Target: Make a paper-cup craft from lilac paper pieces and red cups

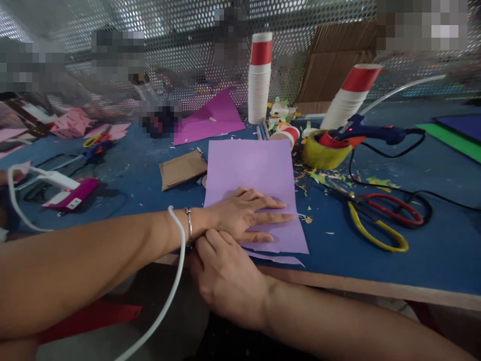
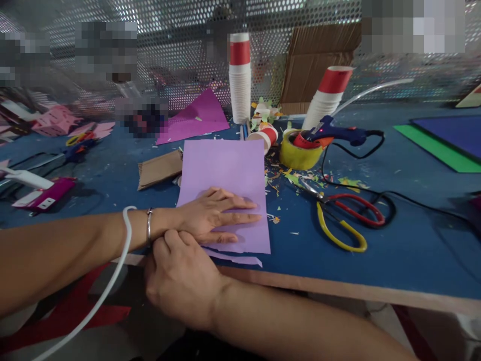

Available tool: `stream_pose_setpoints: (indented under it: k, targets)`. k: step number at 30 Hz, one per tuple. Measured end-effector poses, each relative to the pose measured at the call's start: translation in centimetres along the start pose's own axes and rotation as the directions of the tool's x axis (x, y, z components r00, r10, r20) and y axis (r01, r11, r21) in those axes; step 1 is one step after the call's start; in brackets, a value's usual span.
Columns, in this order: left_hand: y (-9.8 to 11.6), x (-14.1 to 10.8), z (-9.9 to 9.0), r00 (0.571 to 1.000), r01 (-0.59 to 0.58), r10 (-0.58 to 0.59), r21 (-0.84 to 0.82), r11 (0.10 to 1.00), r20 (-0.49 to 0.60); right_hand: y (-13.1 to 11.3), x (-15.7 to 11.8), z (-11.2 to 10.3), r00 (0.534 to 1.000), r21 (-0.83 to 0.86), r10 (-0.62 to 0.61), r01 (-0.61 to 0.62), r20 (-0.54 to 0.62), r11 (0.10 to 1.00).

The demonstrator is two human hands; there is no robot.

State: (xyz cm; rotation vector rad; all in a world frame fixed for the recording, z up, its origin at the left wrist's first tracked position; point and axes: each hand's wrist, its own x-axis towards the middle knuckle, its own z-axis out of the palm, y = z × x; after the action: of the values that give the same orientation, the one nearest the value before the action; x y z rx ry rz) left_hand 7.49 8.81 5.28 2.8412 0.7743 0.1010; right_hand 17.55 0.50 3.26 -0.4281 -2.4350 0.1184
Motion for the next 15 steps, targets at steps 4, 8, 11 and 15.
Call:
stream_pose_setpoints:
  k: [4,8,11,15]
  targets:
    - [-0.31,0.24,0.06,1.0,-0.006,0.006,0.014,1.0,0.022,0.09,0.16,-0.01,1.0,-0.012,0.006,-0.006,-0.008,1.0]
    - [-0.33,0.34,0.05,0.999,-0.001,0.0,0.025,1.0,0.041,0.29,-0.07,-0.12,0.999,-0.004,-0.015,0.015,-0.031,1.0]
    - [-0.26,0.28,0.04,0.999,0.005,-0.006,0.021,1.0,0.045,0.44,-0.38,-0.32,0.999,-0.002,-0.03,0.03,-0.034,1.0]
    - [-0.26,0.14,0.36,1.0,-0.006,0.006,0.038,0.999,0.004,0.61,-0.72,-0.64,0.999,-0.006,-0.047,0.047,-0.027,0.999]
